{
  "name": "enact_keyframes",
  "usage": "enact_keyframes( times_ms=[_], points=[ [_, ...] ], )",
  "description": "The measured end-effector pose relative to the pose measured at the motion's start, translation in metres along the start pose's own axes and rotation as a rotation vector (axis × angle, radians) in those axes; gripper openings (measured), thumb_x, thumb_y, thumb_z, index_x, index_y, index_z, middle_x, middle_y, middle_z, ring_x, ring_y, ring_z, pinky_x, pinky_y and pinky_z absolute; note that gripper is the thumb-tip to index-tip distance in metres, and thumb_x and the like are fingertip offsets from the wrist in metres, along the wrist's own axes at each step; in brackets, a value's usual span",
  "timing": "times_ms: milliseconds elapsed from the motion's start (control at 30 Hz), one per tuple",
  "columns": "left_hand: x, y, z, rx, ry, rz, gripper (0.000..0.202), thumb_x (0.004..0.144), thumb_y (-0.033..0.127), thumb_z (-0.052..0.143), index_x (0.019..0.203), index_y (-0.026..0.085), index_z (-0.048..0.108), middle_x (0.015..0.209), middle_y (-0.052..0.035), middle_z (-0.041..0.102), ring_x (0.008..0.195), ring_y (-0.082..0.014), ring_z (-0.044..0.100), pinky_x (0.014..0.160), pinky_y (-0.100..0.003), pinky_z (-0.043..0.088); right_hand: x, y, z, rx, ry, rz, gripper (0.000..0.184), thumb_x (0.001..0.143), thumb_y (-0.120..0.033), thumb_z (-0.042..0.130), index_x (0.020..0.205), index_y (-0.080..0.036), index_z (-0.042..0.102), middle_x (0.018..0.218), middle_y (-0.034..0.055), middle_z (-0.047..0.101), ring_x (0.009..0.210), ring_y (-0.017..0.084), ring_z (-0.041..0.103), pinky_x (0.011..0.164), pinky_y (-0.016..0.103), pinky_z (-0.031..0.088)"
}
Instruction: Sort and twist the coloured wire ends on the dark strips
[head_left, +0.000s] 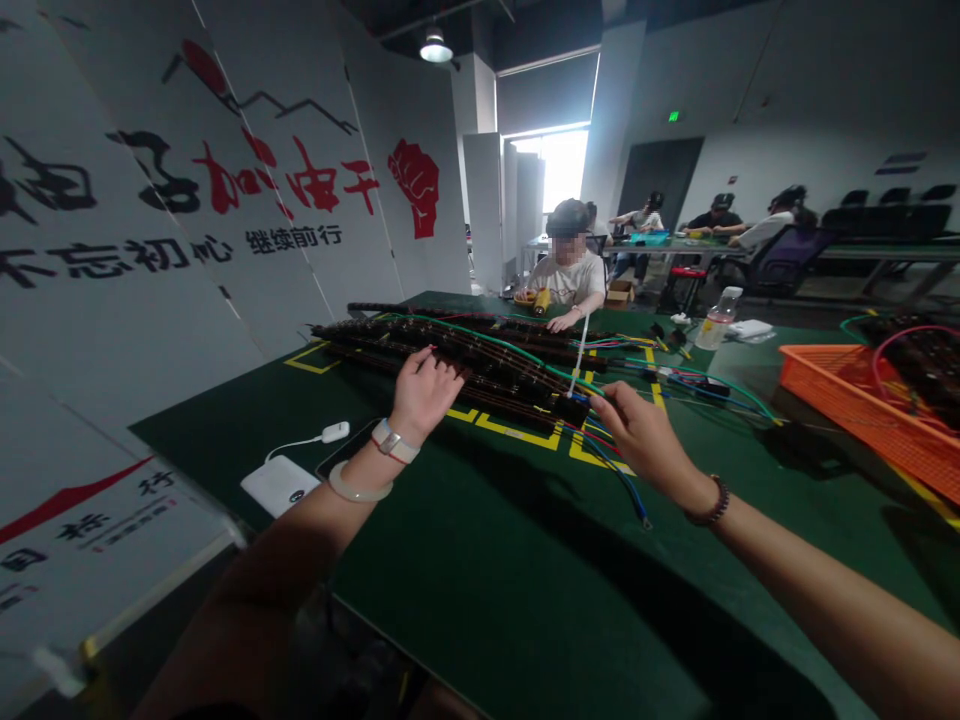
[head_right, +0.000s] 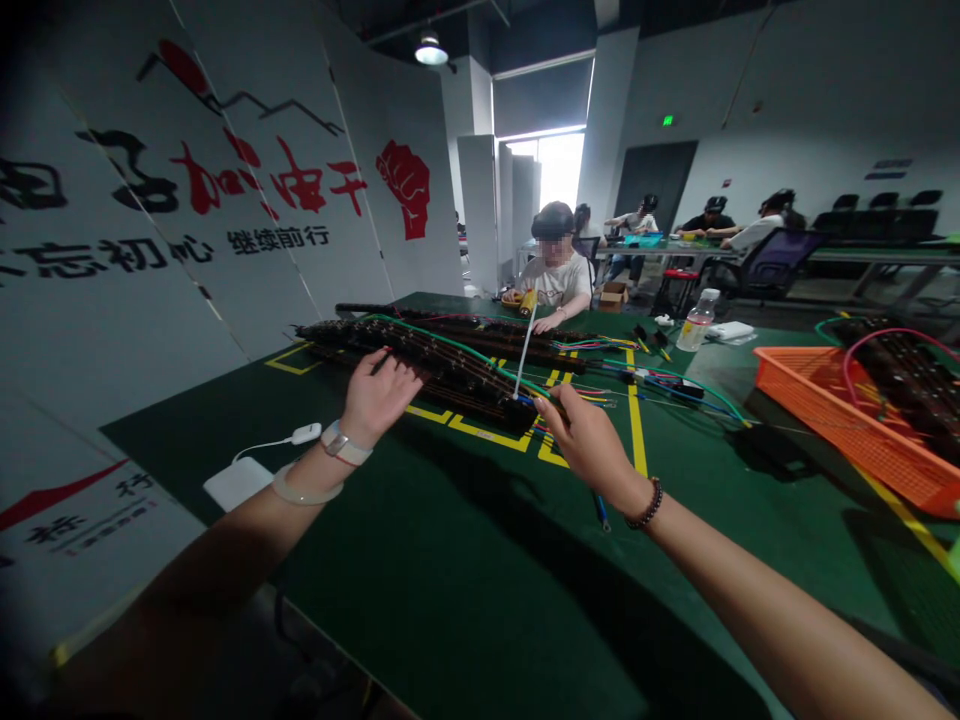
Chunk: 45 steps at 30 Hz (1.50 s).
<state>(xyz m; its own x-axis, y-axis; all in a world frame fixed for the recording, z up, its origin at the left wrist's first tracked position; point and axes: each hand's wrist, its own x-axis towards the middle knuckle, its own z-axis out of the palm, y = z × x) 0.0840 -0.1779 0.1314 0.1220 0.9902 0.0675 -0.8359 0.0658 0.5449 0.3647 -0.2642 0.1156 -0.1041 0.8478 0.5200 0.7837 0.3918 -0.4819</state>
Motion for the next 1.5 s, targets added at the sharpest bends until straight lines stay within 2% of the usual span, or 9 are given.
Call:
enact_keyframes(
  times_ms=[300,433,533,700,800,933,1133,1333,1500],
  points=[
    [-0.031,-0.027,-0.065,-0.046,0.158,-0.166,0.008,0.08,0.02,0.048,0.072,0.021,0.05,0.074,-0.0021,0.06,0.08,-0.0163,0.062,0.085,-0.036,0.049,-0.037,0.017,0.03,-0.016,-0.157,0.067,0.03,0.09,-0.05,0.034,0.082,-0.024,0.046,0.073,0.0046,0.06,0.064,0.021,0.058,0.055,0.028,0.037],
    [-0.029,-0.042,-0.082,0.011,0.17,-0.272,0.004,0.081,0.02,0.048,0.079,0.021,0.051,0.084,-0.0049,0.062,0.092,-0.0213,0.062,0.092,-0.045,0.047,-0.04,0.024,0.031,-0.04,-0.151,0.115,0.03,0.091,-0.049,0.033,0.079,-0.024,0.046,0.072,0.005,0.061,0.065,0.022,0.059,0.054,0.028,0.036],
    [-0.028,-0.049,-0.086,0.068,0.205,-0.369,0.019,0.08,0.018,0.047,0.099,0.02,0.051,0.1,-0.0103,0.062,0.104,-0.0268,0.059,0.095,-0.051,0.045,-0.043,0.032,0.032,-0.082,-0.159,0.161,0.029,0.09,-0.048,0.034,0.078,-0.024,0.046,0.072,0.0053,0.062,0.064,0.022,0.059,0.053,0.028,0.036],
    [-0.049,-0.051,-0.076,0.113,0.286,-0.673,0.056,0.081,0.019,0.046,0.133,0.013,0.027,0.125,-0.0236,0.05,0.119,-0.032,0.05,0.094,-0.051,0.045,-0.059,0.05,0.043,-0.071,-0.27,0.187,0.03,0.091,-0.048,0.033,0.083,-0.023,0.047,0.074,0.0056,0.062,0.064,0.022,0.06,0.054,0.029,0.037],
    [-0.074,-0.058,-0.065,0.153,0.111,-0.887,0.056,0.083,0.024,0.048,0.133,0.011,0.027,0.13,-0.0239,0.048,0.12,-0.0327,0.048,0.098,-0.051,0.04,-0.075,0.057,0.055,-0.045,-0.332,0.182,0.029,0.092,-0.046,0.033,0.083,-0.022,0.048,0.073,0.0055,0.062,0.062,0.02,0.059,0.055,0.028,0.037],
    [-0.094,-0.08,-0.052,0.264,-0.181,-1.134,0.04,0.084,0.029,0.047,0.12,0.011,0.046,0.128,-0.021,0.052,0.117,-0.0306,0.051,0.101,-0.052,0.034,-0.089,0.057,0.064,-0.052,-0.419,0.206,0.029,0.093,-0.041,0.034,0.083,-0.02,0.051,0.069,0.0049,0.061,0.058,0.017,0.056,0.054,0.027,0.036],
    [-0.096,-0.125,-0.034,0.311,-0.492,-1.375,0.03,0.084,0.032,0.047,0.108,0.016,0.057,0.119,-0.0166,0.058,0.113,-0.0286,0.054,0.1,-0.057,0.031,-0.084,0.062,0.044,-0.009,-0.512,0.188,0.032,0.09,-0.045,0.041,0.088,-0.017,0.058,0.082,0.0074,0.063,0.071,0.018,0.057,0.063,0.028,0.041],
    [-0.093,-0.177,-0.019,0.338,-0.483,-1.487,0.024,0.082,0.031,0.051,0.101,0.018,0.057,0.113,-0.0143,0.06,0.106,-0.0263,0.057,0.102,-0.059,0.025,-0.086,0.081,0.031,0.116,-0.644,0.274,0.038,0.089,-0.048,0.042,0.076,-0.015,0.058,0.071,0.0028,0.06,0.059,0.013,0.05,0.056,0.026,0.036],
    [-0.089,-0.207,-0.018,0.3,-0.4,-1.408,0.029,0.08,0.034,0.054,0.1,0.013,0.054,0.108,-0.0148,0.059,0.101,-0.0248,0.059,0.102,-0.053,0.028,-0.085,0.089,0.03,0.153,-0.745,0.312,0.036,0.086,-0.045,0.047,0.07,-0.014,0.056,0.06,-0.0019,0.051,0.053,0.009,0.04,0.048,0.022,0.028]
  ],
)
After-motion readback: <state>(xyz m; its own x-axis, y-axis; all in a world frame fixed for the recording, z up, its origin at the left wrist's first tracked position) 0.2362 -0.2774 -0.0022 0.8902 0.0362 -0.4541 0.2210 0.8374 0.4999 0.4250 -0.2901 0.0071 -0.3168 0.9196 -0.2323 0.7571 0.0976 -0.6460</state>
